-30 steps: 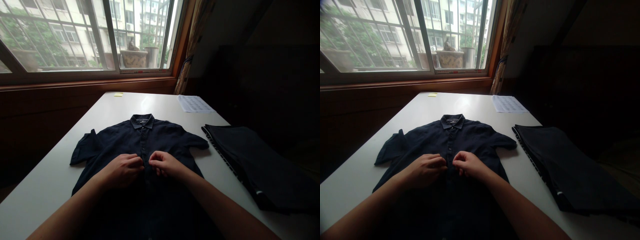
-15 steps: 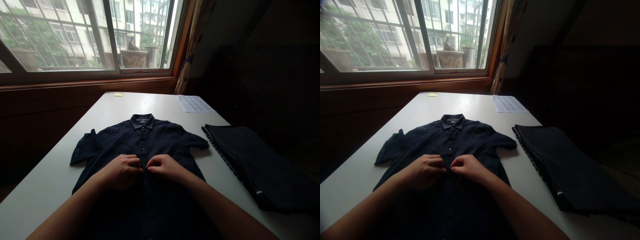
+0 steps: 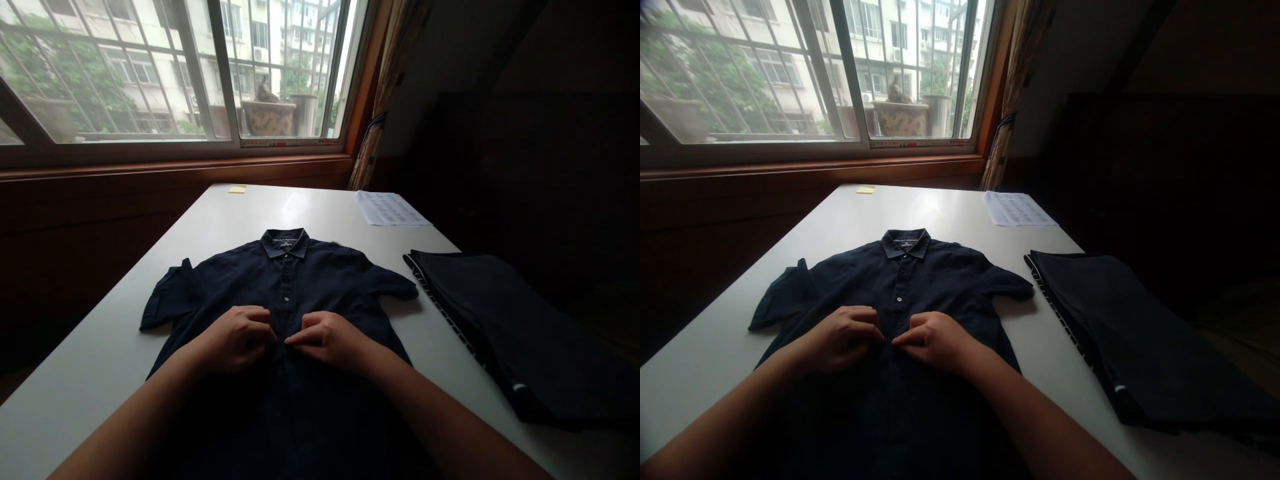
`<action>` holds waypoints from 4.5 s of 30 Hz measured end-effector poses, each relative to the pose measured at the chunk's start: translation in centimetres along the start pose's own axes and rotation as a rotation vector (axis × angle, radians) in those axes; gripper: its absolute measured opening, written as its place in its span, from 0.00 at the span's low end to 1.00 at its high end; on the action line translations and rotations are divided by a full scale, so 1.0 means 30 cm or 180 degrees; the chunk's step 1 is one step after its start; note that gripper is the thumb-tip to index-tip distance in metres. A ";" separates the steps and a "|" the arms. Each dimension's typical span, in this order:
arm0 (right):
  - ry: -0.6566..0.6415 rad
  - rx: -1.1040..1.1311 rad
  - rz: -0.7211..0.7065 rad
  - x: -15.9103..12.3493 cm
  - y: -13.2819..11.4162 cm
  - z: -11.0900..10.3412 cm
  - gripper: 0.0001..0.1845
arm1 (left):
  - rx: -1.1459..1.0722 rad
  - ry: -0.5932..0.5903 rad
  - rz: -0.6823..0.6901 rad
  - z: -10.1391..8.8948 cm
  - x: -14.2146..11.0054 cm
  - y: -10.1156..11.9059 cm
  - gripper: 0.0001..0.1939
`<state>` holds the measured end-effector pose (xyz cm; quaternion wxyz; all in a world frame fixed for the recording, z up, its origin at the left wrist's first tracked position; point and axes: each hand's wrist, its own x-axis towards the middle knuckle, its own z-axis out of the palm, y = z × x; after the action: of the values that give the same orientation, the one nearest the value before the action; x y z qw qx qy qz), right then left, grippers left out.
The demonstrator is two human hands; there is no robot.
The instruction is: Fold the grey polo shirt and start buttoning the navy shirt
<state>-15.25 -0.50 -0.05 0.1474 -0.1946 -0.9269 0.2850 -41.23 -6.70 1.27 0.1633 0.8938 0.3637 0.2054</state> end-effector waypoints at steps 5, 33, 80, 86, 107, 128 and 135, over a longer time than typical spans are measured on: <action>-0.0072 -0.0211 -0.0210 -0.001 0.002 -0.002 0.13 | 0.0077 0.0112 -0.0248 0.010 0.002 -0.020 0.17; -0.0070 -0.0112 -0.0191 -0.003 -0.005 -0.019 0.15 | 0.0593 0.0463 -0.0574 0.044 0.009 -0.075 0.11; 0.0767 -0.2222 0.1420 0.022 0.465 -0.288 0.24 | 0.1715 0.0173 -0.2058 -0.127 -0.066 -0.536 0.28; 0.1044 -0.2383 0.1585 0.069 0.179 -0.190 0.14 | 0.2304 0.0513 -0.2145 -0.110 -0.047 -0.436 0.24; 0.0319 -0.1685 0.1383 0.044 -0.123 0.030 0.06 | -0.0221 0.1274 -0.1169 0.069 0.127 -0.081 0.05; 0.0469 0.0267 0.1254 0.015 0.012 -0.052 0.12 | 0.0353 0.0335 -0.0329 0.091 0.120 -0.033 0.09; 0.0398 0.0495 0.1413 0.020 0.023 -0.053 0.13 | 0.0445 0.0314 -0.0173 0.101 0.129 -0.021 0.12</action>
<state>-14.99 1.04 0.92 0.1528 -0.3988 -0.8258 0.3683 -37.60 -3.93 -0.66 0.0879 0.8816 0.4089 0.2188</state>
